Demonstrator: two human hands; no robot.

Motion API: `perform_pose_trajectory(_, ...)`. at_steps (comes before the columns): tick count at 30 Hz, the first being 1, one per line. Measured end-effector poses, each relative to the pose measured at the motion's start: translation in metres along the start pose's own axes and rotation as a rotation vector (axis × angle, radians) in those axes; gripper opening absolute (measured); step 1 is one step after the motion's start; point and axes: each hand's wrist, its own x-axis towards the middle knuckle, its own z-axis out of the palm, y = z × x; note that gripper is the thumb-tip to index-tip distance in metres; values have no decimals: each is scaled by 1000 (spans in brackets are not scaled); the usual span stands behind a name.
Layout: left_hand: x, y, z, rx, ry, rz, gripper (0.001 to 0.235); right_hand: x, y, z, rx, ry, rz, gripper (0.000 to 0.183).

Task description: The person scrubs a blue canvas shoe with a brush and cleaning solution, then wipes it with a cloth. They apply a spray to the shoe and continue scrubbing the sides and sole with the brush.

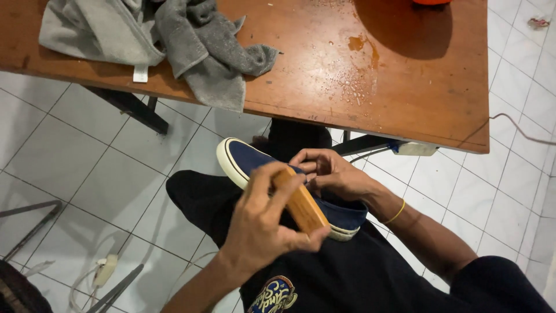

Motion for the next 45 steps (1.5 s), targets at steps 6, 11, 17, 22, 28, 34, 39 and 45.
perform_pose_trajectory(6,40,-18,-23,429,242,44,67,-18,-55,8,-77,42,-104,31)
perform_pose_trajectory(11,69,9,-5,312,181,66,80,-24,-75,-12,-70,52,-243,31)
perform_pose_trajectory(17,116,32,19,62,105,218,72,-28,-109,-53,-168,137,-467,33)
perform_pose_trajectory(22,163,18,55,9,123,213,71,-37,-142,-102,-224,228,-543,29)
perform_pose_trajectory(28,216,-41,116,-70,42,209,93,-36,-166,-161,-364,305,-536,31)
perform_pose_trajectory(34,258,-49,155,218,232,282,76,-26,-181,-210,-541,353,-486,27)
perform_pose_trajectory(39,250,-33,185,-49,-27,302,74,-19,-179,-237,-258,344,-376,35)
perform_pose_trajectory(45,268,-43,172,-286,72,-52,62,4,-114,-278,-278,303,-491,38)
